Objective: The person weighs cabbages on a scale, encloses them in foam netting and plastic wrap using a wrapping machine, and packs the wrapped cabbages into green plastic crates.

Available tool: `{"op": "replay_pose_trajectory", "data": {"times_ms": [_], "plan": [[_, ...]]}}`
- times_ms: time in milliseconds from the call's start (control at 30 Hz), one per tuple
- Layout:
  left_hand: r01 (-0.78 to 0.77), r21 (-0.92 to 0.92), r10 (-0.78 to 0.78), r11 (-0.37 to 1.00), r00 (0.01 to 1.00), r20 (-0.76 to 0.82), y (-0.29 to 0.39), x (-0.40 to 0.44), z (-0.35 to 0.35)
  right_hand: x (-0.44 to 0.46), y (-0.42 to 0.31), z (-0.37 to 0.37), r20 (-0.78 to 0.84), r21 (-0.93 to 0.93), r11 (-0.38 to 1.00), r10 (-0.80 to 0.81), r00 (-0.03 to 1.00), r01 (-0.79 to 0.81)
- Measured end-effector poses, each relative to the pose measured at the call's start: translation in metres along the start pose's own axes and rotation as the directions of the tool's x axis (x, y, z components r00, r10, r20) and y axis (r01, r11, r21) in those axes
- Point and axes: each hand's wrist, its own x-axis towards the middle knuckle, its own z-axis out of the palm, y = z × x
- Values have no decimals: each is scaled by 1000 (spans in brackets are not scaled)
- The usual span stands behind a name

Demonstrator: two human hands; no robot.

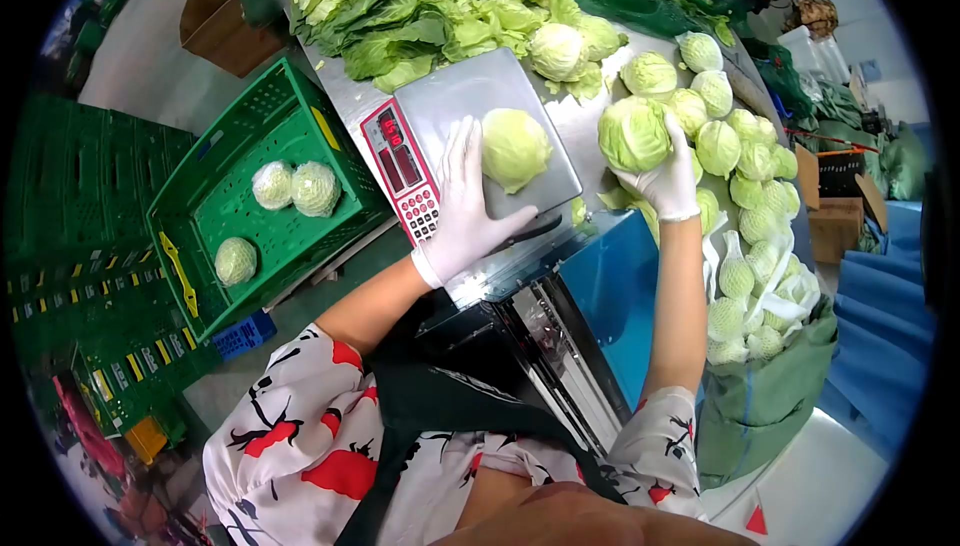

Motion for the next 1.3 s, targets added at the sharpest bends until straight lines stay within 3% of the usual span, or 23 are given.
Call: {"op": "replay_pose_trajectory", "data": {"times_ms": [100, 233, 333, 400, 467, 567, 600, 633, 700, 800, 833, 867, 900, 933, 1000, 1033, 1100, 1167, 1233, 1300], "plan": [[53, 43, -53, 998, 999, 3, -2, 9, 10, -34, 0, 0, -62, -134, 988, -80, 995, 71], [123, 24, -124, 992, 991, 54, -25, 23, 33, -34, 7, -26, -251, -265, 964, -105, 962, 36], [147, 8, -147, 989, 984, 101, -41, 40, 47, -49, 5, -34, -316, -268, 954, -219, 923, 135], [182, -28, -178, 983, 979, 102, -43, 46, 48, -29, 6, -60, -394, -601, 779, -480, 784, 175], [166, -73, -161, 983, 984, 72, -48, 49, 52, -39, 3, -73, -337, -834, 540, -663, 669, 114], [179, -126, -171, 976, 983, 69, -62, 56, 61, -17, 10, -118, -306, -940, 339, -773, 556, -46], [212, -224, -195, 951, 976, 96, -62, 58, 59, -19, 11, -123, -282, -927, 374, -764, 581, 41], [366, -417, -321, 832, 930, 176, -46, 60, 53, -23, 13, -123, -371, -909, 410, -724, 582, -70], [370, -542, -274, 755, 928, 251, -56, 60, 60, -26, 10, -129, -491, -869, 427, -674, 551, -251], [294, -600, -9, 744, 902, 431, 20, 47, 47, -47, -3, -138, -500, -830, 515, -515, 697, -214], [231, -607, 124, 760, 865, 486, 50, 38, 47, -53, -4, -145, -478, -821, 545, -498, 723, -168], [218, -593, 187, 775, 817, 545, 94, 26, 44, -51, 1, -159, -496, -827, 532, -536, 683, -184], [310, -637, 264, 705, 719, 642, 108, 8, 57, -43, 11, -178, -507, -833, 517, -571, 645, -197], [165, -619, 400, 768, 631, 664, 117, -4, 74, -44, 14, -192, -511, -840, 502, -604, 611, -206], [10, -684, 571, 730, 542, 617, 162, -30, 93, -76, 13, -214, -496, -865, 427, -644, 582, -265], [-12, -672, 596, 741, 472, 649, 178, -41, 100, -97, 13, -221, -483, -875, 383, -660, 575, -296], [-132, -678, 657, 723, 432, 618, 193, -62, 117, -144, 6, -240, -582, -811, 349, -570, 581, -470], [-205, -588, 619, 783, 364, 696, 202, -75, 125, -171, 20, -282, -609, -734, 279, -674, 418, -619], [-211, -539, 579, 815, 313, 753, 208, -72, 123, -186, 35, -334, -691, -665, 139, -487, 534, -734], [-197, -522, 558, 830, 303, 773, 209, -68, 121, -188, 55, -378, -672, -657, -36, -425, 607, -753]]}}
